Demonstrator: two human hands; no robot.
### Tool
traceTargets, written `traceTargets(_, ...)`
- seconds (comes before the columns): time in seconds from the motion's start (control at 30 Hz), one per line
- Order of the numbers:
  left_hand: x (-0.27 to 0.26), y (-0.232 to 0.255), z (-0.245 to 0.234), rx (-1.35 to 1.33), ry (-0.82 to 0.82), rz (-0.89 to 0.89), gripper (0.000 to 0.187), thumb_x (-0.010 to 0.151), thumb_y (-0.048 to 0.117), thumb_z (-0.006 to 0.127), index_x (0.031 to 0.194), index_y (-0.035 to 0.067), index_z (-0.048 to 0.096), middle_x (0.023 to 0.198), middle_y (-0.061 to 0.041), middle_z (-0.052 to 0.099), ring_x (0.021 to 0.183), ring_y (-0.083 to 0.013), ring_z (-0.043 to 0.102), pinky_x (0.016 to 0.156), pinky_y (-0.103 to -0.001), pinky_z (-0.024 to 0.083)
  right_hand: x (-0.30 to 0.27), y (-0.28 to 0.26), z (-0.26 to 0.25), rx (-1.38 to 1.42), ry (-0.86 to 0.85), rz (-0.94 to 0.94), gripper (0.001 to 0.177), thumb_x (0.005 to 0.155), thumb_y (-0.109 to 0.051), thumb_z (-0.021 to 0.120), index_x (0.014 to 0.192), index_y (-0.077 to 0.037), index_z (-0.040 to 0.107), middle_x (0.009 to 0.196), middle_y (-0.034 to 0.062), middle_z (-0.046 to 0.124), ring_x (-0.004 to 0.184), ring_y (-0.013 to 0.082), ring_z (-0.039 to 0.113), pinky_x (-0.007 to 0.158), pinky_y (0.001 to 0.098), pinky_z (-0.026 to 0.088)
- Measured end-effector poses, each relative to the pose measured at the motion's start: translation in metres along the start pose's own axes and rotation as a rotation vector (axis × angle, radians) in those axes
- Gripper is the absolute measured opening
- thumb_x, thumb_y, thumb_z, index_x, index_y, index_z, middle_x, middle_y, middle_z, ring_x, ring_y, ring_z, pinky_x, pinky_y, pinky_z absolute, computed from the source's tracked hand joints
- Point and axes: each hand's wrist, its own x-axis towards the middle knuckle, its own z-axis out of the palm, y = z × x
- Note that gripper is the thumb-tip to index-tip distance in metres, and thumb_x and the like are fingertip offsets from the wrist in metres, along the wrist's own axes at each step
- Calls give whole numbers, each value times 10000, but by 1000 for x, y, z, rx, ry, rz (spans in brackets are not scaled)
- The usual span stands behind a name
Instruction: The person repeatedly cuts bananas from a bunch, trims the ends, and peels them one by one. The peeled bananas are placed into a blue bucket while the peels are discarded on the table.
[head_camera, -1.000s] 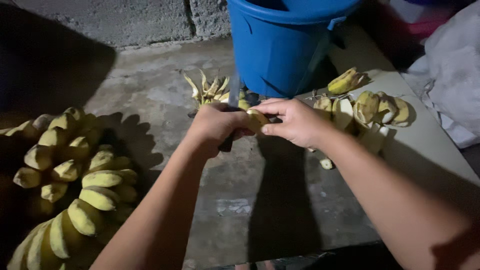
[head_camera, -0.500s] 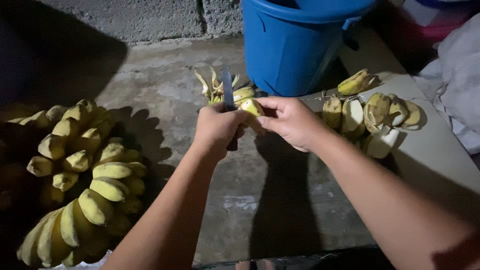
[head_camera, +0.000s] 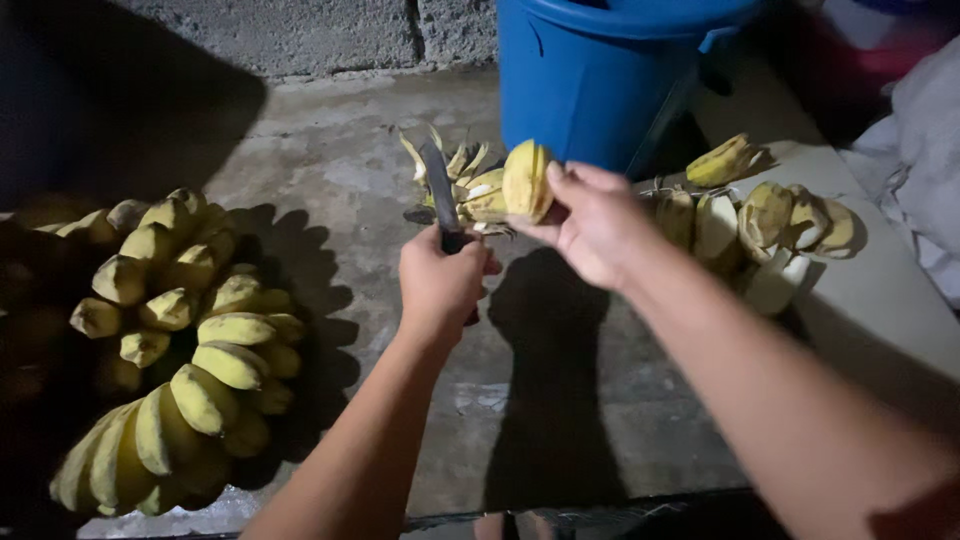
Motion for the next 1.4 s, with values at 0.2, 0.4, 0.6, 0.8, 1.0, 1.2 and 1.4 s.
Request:
traceTargets(0.2, 1, 21, 4, -269, -87, -47, 334, 852, 311, 771, 1044, 41, 722, 841, -24, 762, 656, -85, 734, 482, -239, 476, -5, 3, -8, -53, -57, 29, 336, 1050, -174, 510, 1336, -18, 592, 1268, 116, 666, 1158, 242, 652, 1030, 470, 508)
traceTargets(0.4, -4, 26, 13, -63, -84, 7, 430, 764, 342, 850, 1040, 36, 731, 764, -28, 733, 568, -84, 629, 472, -251, 508, -15, 6, -11, -56, -75, 118, 297, 1022, -176, 547, 1274, -44, 635, 1190, 82, 688, 1087, 223, 680, 971, 441, 561)
traceTargets(0.6, 6, 13, 19, -145, -72, 15, 332, 900, 284, 697, 982, -33, 750, 723, -38, 682, 549, -109, 605, 466, -267, 521, -18, -1, -14, -49, -25, 146, 279, 1025, -200, 567, 1235, -45, 663, 1127, 54, 716, 1032, 187, 689, 932, 395, 551)
traceTargets(0.8, -8, 18, 28, 15, 17, -29, 244, 843, 178, 663, 1013, 6, 694, 657, -72, 653, 458, -154, 598, 367, -342, 449, -13, 1, -12, -358, 126, 188, 298, 994, -237, 593, 1181, -34, 708, 1039, 42, 748, 912, 141, 718, 816, 351, 585)
traceTargets(1.0, -5, 20, 31, -1, 13, 99, 264, 867, 227, 715, 981, -12, 709, 687, -75, 690, 472, -132, 603, 408, -302, 478, -16, 1, -7, -525, 124, -12, 299, 962, -251, 693, 1116, -3, 757, 899, 17, 756, 757, 122, 698, 717, 317, 594)
traceTargets(1.2, 8, 13, 36, -79, -69, 60, 248, 896, 191, 655, 1005, -17, 736, 767, -82, 741, 573, -116, 662, 474, -275, 538, -25, -5, -6, -1124, 279, -230, 317, 991, -293, 597, 1074, -37, 764, 780, 79, 747, 705, 170, 698, 680, 339, 524)
traceTargets(1.4, 12, 15, 40, -38, -87, -54, 265, 878, 154, 639, 1079, 5, 726, 785, -76, 753, 538, -144, 635, 481, -289, 525, -27, -5, -4, -1170, 318, -173, 326, 1018, -257, 486, 1060, -51, 736, 849, 129, 755, 778, 241, 736, 735, 409, 545)
